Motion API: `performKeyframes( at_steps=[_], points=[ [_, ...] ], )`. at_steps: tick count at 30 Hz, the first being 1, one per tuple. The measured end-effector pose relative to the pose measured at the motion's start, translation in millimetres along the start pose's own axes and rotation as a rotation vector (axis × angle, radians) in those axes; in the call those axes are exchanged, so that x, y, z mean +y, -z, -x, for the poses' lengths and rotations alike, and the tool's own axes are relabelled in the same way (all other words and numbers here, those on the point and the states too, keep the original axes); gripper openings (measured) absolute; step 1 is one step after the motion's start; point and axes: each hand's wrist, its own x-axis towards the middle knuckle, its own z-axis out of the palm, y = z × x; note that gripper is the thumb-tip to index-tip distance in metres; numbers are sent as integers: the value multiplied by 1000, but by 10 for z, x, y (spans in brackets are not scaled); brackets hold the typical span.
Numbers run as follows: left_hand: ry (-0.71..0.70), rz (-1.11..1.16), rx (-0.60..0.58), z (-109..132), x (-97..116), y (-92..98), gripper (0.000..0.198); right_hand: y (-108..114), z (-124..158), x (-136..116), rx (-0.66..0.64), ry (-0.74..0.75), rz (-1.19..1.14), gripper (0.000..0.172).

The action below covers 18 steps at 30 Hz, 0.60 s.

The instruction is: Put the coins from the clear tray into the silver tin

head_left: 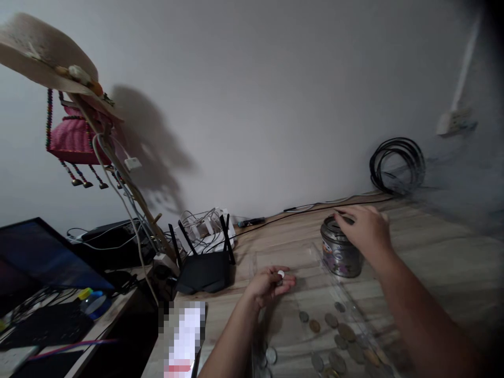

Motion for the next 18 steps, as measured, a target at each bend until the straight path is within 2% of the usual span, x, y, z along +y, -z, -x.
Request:
performKeyframes(
  at_steps=[2,3,4,6,8,9,11,13,15,16,18],
  points=[
    [-13,3,11,-4,-4,7,32,-18,79,-223,44,78,-136,28],
    [-21,6,12,-4,-4,8,36,-55,142,-345,-14,120,-212,28],
    [-27,9,8,-2,-2,6,39,-111,220,-465,-127,168,-281,27],
    [-39,15,-2,5,5,-4,44,-273,405,-670,-438,271,-381,24],
    [-51,24,-7,15,15,-18,42,-464,593,-802,-717,330,-431,20],
    [-52,31,-10,19,19,-25,40,-552,674,-840,-806,335,-444,19],
    [-40,47,-27,22,24,-31,36,-682,783,-874,-901,303,-483,19],
    [-13,61,-62,17,24,-25,34,-717,807,-879,-943,276,-529,20],
    [2,85,-80,4,21,-7,32,-643,744,-866,-899,301,-528,20],
    [7,104,-73,-5,19,6,32,-571,684,-847,-809,318,-494,20],
    [20,147,-37,-22,15,33,34,-392,520,-760,-534,332,-374,20]
  ],
)
